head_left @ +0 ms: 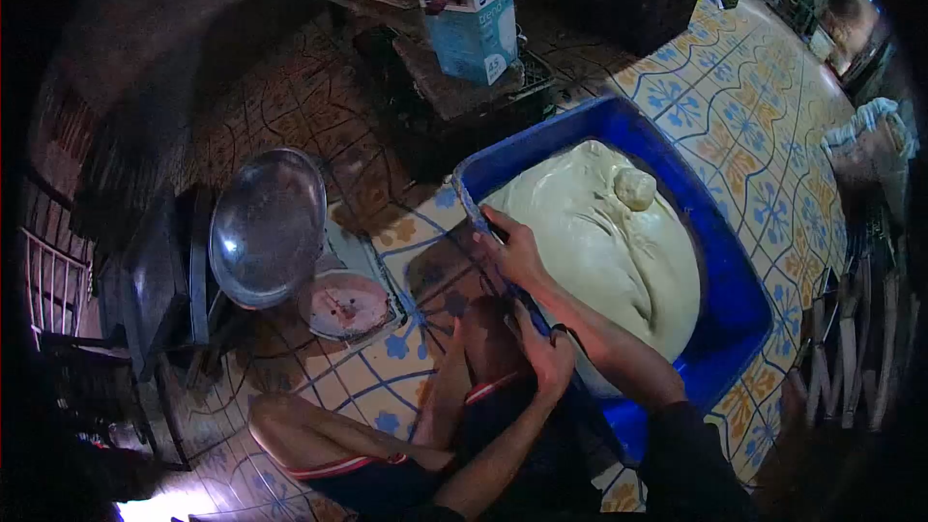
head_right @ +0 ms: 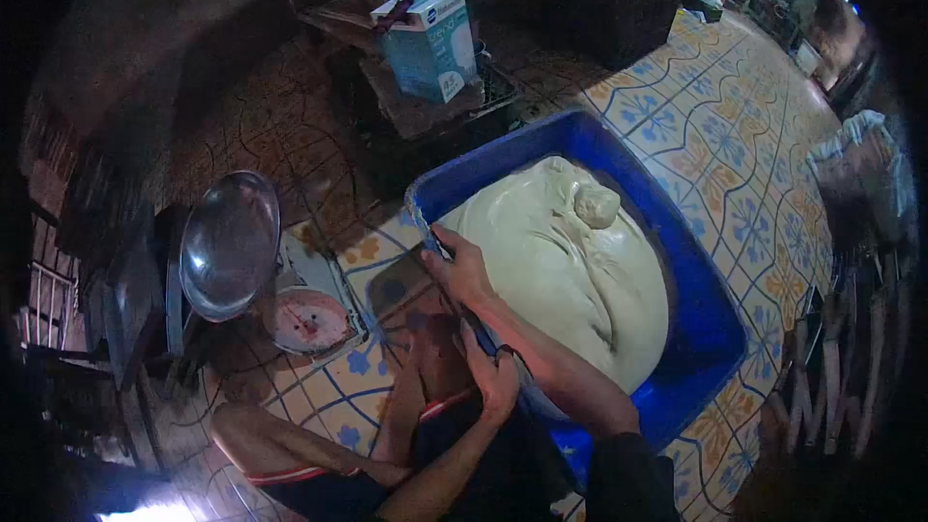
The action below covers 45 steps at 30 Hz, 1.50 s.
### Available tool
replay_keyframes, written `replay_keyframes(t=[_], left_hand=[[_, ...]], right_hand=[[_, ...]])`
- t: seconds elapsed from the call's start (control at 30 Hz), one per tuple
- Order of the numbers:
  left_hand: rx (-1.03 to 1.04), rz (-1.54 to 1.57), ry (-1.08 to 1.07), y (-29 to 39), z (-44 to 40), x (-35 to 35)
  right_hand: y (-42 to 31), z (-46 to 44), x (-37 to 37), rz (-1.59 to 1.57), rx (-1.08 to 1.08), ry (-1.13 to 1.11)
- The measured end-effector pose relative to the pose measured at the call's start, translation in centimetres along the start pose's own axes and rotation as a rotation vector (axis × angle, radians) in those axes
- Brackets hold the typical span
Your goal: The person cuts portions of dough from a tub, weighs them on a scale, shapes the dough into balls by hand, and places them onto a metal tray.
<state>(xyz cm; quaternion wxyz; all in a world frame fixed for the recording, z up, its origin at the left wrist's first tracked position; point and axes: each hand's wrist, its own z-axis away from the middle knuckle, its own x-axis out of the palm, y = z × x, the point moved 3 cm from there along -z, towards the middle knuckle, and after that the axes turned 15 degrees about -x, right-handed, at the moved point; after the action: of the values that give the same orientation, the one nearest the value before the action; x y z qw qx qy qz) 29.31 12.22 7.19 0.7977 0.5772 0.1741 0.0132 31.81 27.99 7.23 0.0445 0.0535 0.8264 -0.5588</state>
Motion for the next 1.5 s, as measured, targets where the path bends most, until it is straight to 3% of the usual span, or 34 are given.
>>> replay_keyframes(t=[0.17,0.3,0.37,0.43,0.47,0.5,0.57,0.6,0.77,0.83,0.9,0.97,1.0,1.07,1.1,1.2,1.27,1.4,1.5], left_hand=[[0.008,0.038,0.022,-1.1,0.2,0.0],[0.019,-0.058,0.04,0.6,0.0,-0.5],[0.101,-0.027,0.123,-1.1,-0.9,0.9],[-0.006,0.013,-0.01,-1.8,-1.9,0.7],[-0.232,0.306,-0.101,-1.2,-1.6,0.3],[-0.237,0.306,-0.115,-1.5,-1.2,0.3],[0.258,-0.293,0.174,-0.7,-0.1,0.0],[-0.027,-0.186,-0.04,0.7,-0.1,-1.3],[0.047,-0.195,-0.079,1.1,0.6,-2.8],[0.046,-0.217,-0.059,1.1,0.3,-2.1],[0.093,-0.275,0.034,0.4,0.3,-1.6],[0.144,-0.184,0.02,0.2,-0.1,-1.8],[0.192,-0.103,-0.013,0.3,0.0,-2.0],[0.074,-0.17,-0.035,1.3,0.5,-2.3],[0.057,-0.152,0.001,1.7,0.3,-2.3],[-0.019,-0.149,-0.032,0.4,0.4,-2.3],[0.12,-0.103,0.011,0.4,0.3,-1.9],[0.082,-0.028,0.065,1.1,0.6,-1.1],[0.13,-0.022,0.099,0.8,0.5,-0.8]], right_hand=[[0.4,-0.2,0.0,0.133,-0.091,-0.096],[0.5,-1.2,0.1,0.05,-0.029,-0.096],[-0.2,-1.6,0.4,0.011,0.02,-0.207],[-0.5,-1.3,0.6,0.032,0.109,-0.223],[0.0,-1.2,0.6,0.052,0.085,-0.216],[-0.3,-1.2,0.7,0.074,0.06,-0.212],[-0.9,-0.7,0.6,0.111,0.054,-0.183],[-1.3,-0.7,0.6,0.141,0.038,-0.167],[-2.5,0.3,0.4,0.327,0.148,-0.125],[-2.1,-0.1,0.2,0.398,-0.118,-0.083],[-1.6,-0.2,0.1,0.499,-0.217,-0.081],[-1.3,-0.1,-0.1,0.357,-0.002,-0.064],[-1.3,-0.2,0.0,0.347,-0.014,-0.078],[-1.7,0.1,0.1,0.418,0.035,-0.026],[-3.3,0.3,0.5,0.308,0.097,0.046],[-0.2,0.2,0.8,0.361,0.065,-0.049],[-1.3,0.0,0.6,0.358,0.035,0.002],[-3.0,-1.0,0.5,0.35,0.084,-0.071],[-1.5,-0.8,0.3,0.27,-0.011,-0.036]])
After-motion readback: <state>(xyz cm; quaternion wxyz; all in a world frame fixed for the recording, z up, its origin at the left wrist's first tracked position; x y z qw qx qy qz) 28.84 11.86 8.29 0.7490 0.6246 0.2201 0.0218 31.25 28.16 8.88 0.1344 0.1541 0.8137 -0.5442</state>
